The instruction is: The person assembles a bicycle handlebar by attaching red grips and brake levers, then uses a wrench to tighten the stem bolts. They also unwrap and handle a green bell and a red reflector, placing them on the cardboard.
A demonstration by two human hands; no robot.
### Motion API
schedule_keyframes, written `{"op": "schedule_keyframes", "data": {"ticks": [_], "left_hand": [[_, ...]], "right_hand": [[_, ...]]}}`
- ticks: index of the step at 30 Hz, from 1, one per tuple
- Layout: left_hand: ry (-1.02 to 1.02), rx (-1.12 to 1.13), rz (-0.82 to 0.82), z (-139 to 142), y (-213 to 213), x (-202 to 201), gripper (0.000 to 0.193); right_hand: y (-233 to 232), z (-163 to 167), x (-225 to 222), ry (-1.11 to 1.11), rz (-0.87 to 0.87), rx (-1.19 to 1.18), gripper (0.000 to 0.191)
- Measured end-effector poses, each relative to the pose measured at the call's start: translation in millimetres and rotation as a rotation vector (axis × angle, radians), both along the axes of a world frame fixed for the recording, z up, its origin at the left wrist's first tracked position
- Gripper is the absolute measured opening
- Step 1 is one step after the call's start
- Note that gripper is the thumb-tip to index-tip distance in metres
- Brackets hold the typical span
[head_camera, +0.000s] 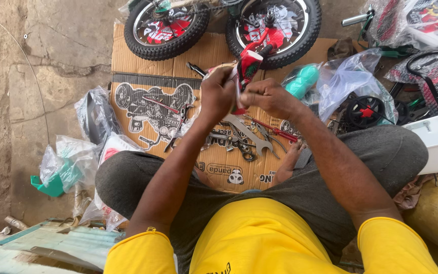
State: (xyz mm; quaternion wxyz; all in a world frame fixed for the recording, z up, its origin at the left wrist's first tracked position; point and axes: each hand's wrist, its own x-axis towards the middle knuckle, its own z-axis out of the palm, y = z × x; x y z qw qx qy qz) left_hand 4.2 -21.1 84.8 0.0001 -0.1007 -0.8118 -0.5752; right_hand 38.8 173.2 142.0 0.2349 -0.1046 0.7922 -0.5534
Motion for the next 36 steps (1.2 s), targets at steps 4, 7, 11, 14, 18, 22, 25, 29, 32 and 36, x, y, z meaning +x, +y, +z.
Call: {"op": "schedule_keyframes", "data": {"ticks": [4,7,11,14,18,22,25,29,32,36], "left_hand": [[0.356,-0.188,0.010,12,7,13,0.019],[0.418,-0.223,-0.050,22,13,20,0.019],[0.459,-0.176,-0.053,24,12,26,0.027],[0.360,-0.110,-0.098,14,9,21,0.028],[-0.331,0.253,0.080,-7,7,-1,0.030],[-0.339,0.548,0.037,-13,0,-11,0.032],[-0.414,0.519,-0.015,-5,0,-3,0.040],[-0.420,0.372,-0.030,5,8,3,0.061],[-0.432,0.329,-0.050,4,8,1,0.065],[-0.538,0.284,-0.044,-3,3,-4,0.064]], "right_hand": [[-12,1,-4,0.206,-0.338,0.171,0.029],[-14,-7,-2,0.414,-0.422,0.134,0.025],[-8,-19,1,0.600,-0.333,0.173,0.019],[-5,-22,2,0.540,-0.241,0.140,0.024],[-4,-15,2,0.389,-0.168,0.021,0.031],[3,-1,3,0.401,-0.081,-0.033,0.023],[7,7,4,0.318,-0.159,-0.045,0.028],[6,6,10,0.165,-0.275,-0.371,0.013],[11,-3,10,0.061,-0.368,-0.459,0.013],[38,-18,-4,0.340,-0.432,-0.004,0.026]]}}
